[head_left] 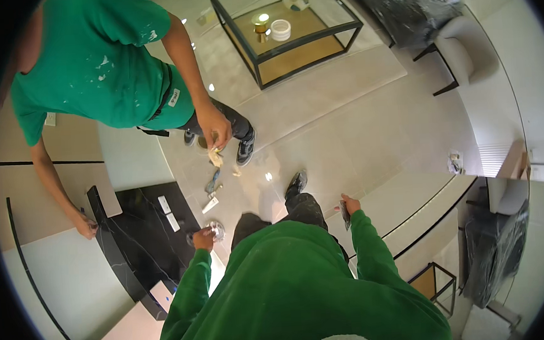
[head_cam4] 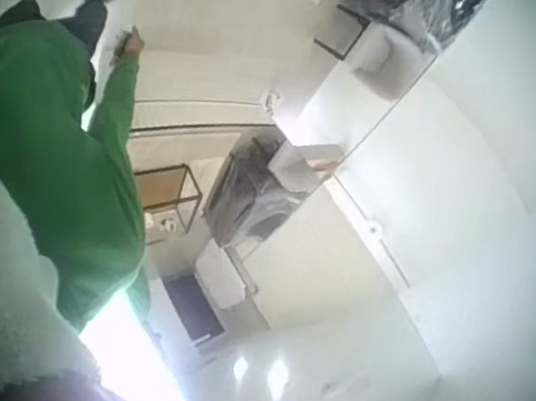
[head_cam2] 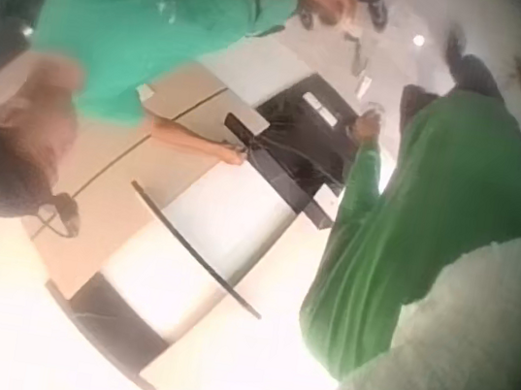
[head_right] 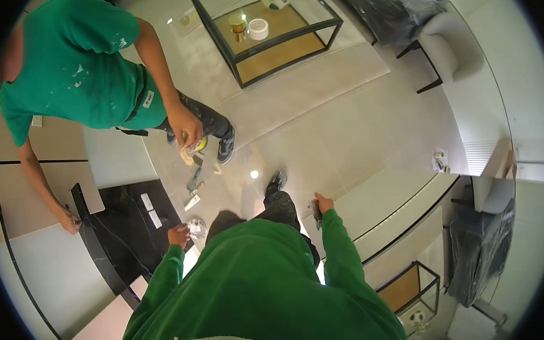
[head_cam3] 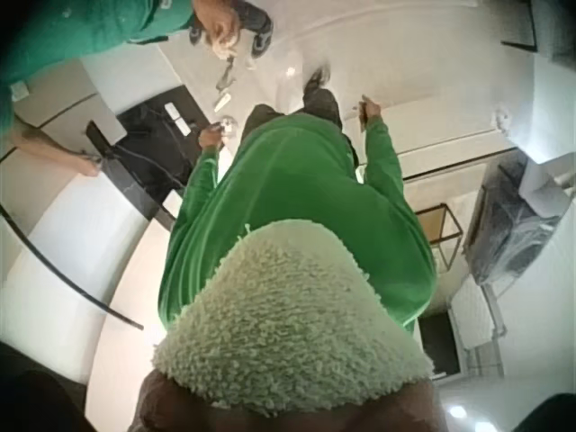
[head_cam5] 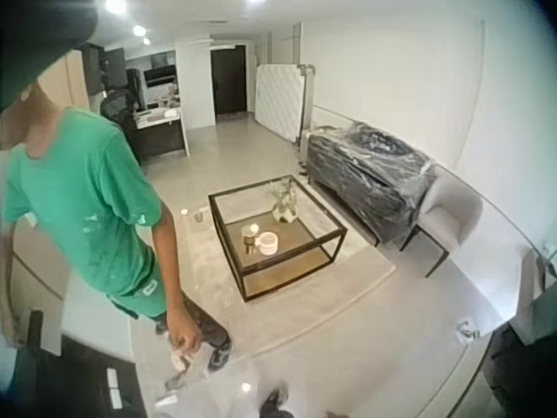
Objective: The person scrapes a wall corner with a putty knife, walks to a storage area, and picks up newspaper and masking tape. They then apply the newspaper to the top edge of a glass door using the tape and a putty knife.
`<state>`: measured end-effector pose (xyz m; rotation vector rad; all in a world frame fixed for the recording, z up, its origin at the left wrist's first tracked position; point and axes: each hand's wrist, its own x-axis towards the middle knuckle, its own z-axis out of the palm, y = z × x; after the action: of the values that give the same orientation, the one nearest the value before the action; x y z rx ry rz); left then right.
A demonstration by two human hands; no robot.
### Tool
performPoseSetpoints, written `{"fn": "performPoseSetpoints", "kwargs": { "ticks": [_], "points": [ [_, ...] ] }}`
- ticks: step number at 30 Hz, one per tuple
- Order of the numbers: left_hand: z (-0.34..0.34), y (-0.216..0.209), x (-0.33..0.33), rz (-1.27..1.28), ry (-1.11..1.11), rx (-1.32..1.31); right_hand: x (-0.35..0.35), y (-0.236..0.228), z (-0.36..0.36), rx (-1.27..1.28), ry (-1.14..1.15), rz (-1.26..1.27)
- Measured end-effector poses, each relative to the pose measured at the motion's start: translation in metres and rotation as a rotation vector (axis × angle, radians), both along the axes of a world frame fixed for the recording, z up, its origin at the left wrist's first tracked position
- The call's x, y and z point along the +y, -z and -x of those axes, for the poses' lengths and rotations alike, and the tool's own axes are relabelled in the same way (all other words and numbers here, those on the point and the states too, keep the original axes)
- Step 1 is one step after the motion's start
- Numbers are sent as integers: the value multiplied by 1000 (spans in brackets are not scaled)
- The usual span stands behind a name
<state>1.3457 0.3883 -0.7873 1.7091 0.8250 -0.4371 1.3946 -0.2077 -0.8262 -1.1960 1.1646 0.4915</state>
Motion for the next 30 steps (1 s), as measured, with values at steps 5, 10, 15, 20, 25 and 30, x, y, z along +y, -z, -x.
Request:
{"fn": "performPoseSetpoints", "kwargs": {
  "ticks": [5, 10, 15, 20, 25, 30],
  "points": [
    [-39, -42, -72, 19, 113, 55, -40, -6, -76, 9, -92, 6],
    [-127, -110, -145, -10, 191, 0, -55, -22, -152, -70, -99, 55],
    [-215, -97, -188, -212, 489, -315, -70, -50, -203, -103, -96, 128],
    [-338, -126, -246, -179, 487, -371, -102, -48, -199, -12, -9, 92],
    [-441, -136, -267, -305, 345, -625, -132, 0, -172, 120, 16, -30],
    [-518, -156, -266, -369, 236, -453, -141, 11, -227, 139, -9, -59]
  ]
}}
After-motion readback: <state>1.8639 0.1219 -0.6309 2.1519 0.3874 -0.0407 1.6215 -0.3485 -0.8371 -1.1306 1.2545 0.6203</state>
